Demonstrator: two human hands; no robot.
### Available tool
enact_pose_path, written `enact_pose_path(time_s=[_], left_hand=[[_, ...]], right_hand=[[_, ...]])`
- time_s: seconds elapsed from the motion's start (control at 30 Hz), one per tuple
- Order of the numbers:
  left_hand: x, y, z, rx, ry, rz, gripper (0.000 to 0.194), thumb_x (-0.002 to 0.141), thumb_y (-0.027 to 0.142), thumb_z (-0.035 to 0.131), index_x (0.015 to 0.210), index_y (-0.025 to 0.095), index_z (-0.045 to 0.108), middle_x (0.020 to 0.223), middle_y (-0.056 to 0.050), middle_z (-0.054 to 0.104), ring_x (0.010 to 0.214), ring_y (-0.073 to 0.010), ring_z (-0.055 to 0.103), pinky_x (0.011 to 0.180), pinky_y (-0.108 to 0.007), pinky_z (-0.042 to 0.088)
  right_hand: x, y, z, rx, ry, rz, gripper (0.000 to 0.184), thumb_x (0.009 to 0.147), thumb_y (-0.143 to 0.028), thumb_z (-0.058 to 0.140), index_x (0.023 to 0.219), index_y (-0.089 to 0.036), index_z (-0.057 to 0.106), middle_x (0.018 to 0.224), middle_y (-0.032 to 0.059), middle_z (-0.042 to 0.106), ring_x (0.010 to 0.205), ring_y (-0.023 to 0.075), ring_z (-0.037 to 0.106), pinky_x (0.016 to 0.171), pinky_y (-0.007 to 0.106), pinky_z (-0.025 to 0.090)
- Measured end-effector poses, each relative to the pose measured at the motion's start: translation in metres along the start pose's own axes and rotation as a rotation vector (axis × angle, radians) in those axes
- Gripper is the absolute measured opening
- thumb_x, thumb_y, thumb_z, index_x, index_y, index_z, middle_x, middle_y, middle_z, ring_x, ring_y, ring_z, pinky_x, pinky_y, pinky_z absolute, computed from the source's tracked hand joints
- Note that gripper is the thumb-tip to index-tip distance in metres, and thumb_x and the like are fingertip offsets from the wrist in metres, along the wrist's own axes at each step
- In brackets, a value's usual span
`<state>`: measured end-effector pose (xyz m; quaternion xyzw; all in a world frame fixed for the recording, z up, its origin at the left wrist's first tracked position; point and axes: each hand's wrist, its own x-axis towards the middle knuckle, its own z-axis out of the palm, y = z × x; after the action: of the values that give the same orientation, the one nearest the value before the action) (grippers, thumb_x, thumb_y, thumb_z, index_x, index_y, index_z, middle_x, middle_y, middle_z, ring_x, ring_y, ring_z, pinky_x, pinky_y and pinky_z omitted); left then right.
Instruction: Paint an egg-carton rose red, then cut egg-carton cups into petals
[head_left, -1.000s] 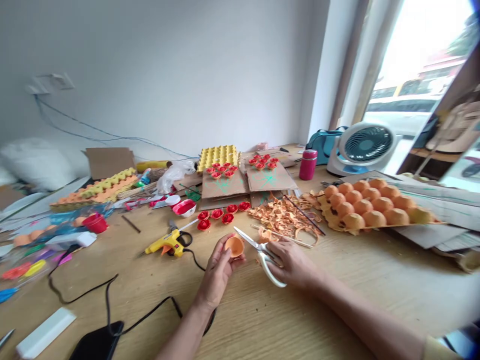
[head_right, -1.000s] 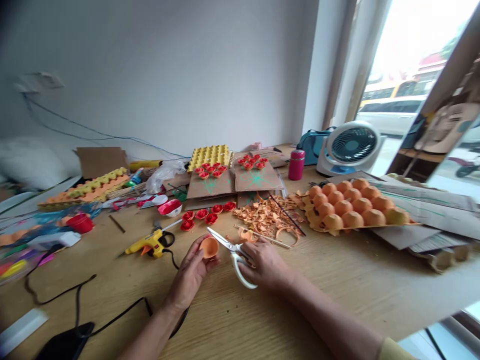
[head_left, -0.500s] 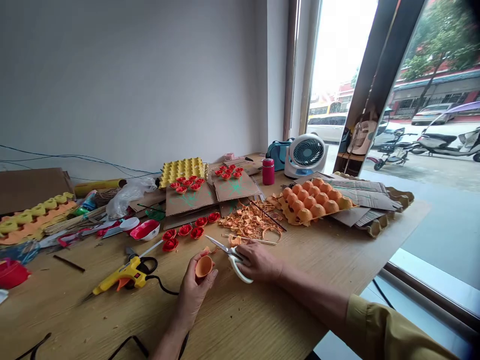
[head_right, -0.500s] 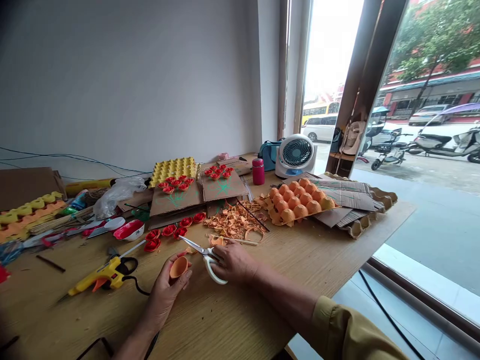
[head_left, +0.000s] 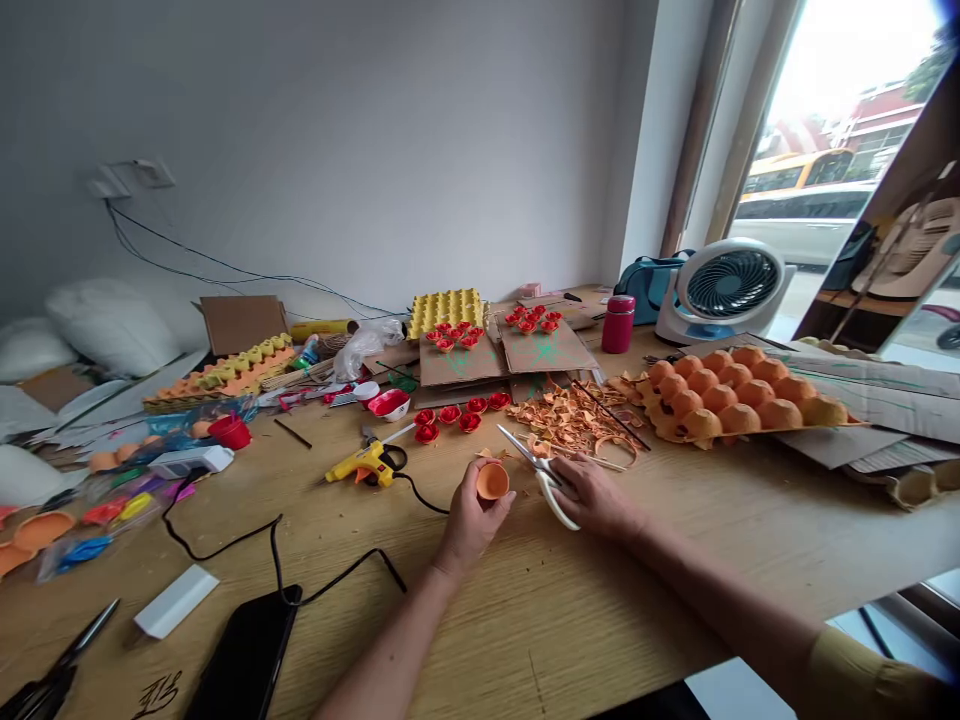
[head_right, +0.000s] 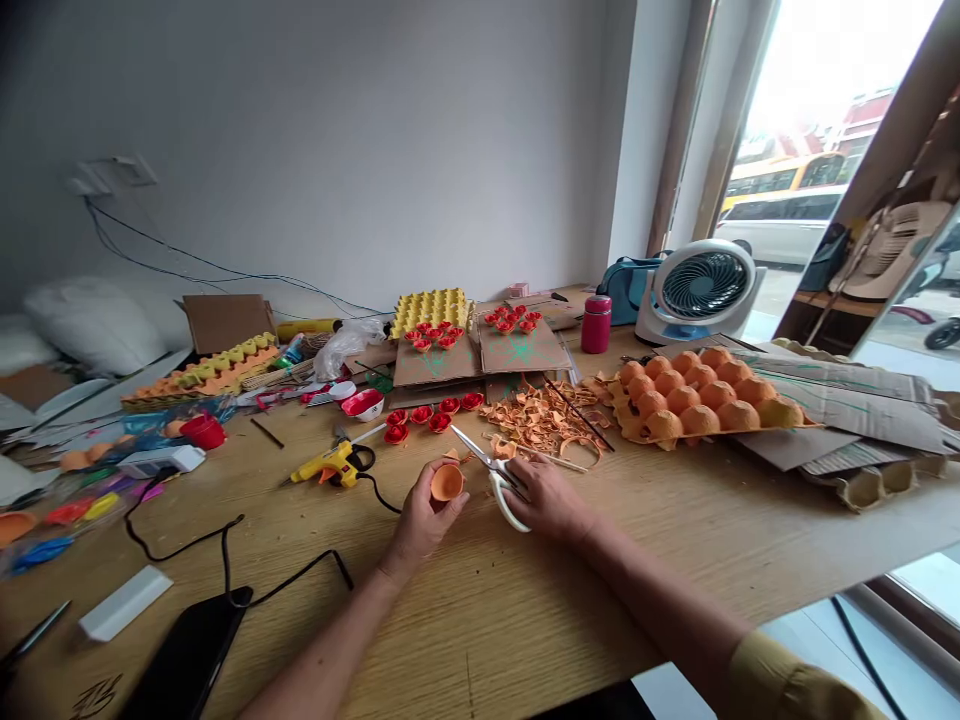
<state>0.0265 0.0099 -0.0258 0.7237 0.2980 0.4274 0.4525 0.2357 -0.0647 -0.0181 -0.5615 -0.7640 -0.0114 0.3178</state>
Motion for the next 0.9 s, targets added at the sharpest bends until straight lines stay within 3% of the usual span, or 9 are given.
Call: enact_pose_path(time_s=[0.3,0.9], left_hand=[[-0.004,0.012,0.001,-0.069,-0.089,0.045,0.036,0.084,0.031,0.068,0.115,0.019,0.053,0.108,-0.011,0.069,0.102,-0.0228,0.066,0.092,-0.036,0.052],[-0.005,0.011,0.004,0.012,-0.035,0.059,0.033,0.079,0.028,0.070,0.107,0.019,0.056,0.101,-0.006,0.062,0.086,-0.0188,0.062,0.077,-0.028,0.053]], right_hand=[[-0.020,0.001,-0.007,-0.030,-0.021,0.054,0.019,0.092,-0.030,0.048,0.075,-0.021,0.049,0.070,0.0020,0.057,0.066,0.0161,0.047,0.066,0.029,0.039],[-0.015,-0.005,-0.007,-0.102,-0.079,-0.045,0.021,0.095,-0.035,0.046,0.079,-0.021,0.046,0.069,0.0009,0.059,0.061,0.0155,0.051,0.075,0.033,0.036]])
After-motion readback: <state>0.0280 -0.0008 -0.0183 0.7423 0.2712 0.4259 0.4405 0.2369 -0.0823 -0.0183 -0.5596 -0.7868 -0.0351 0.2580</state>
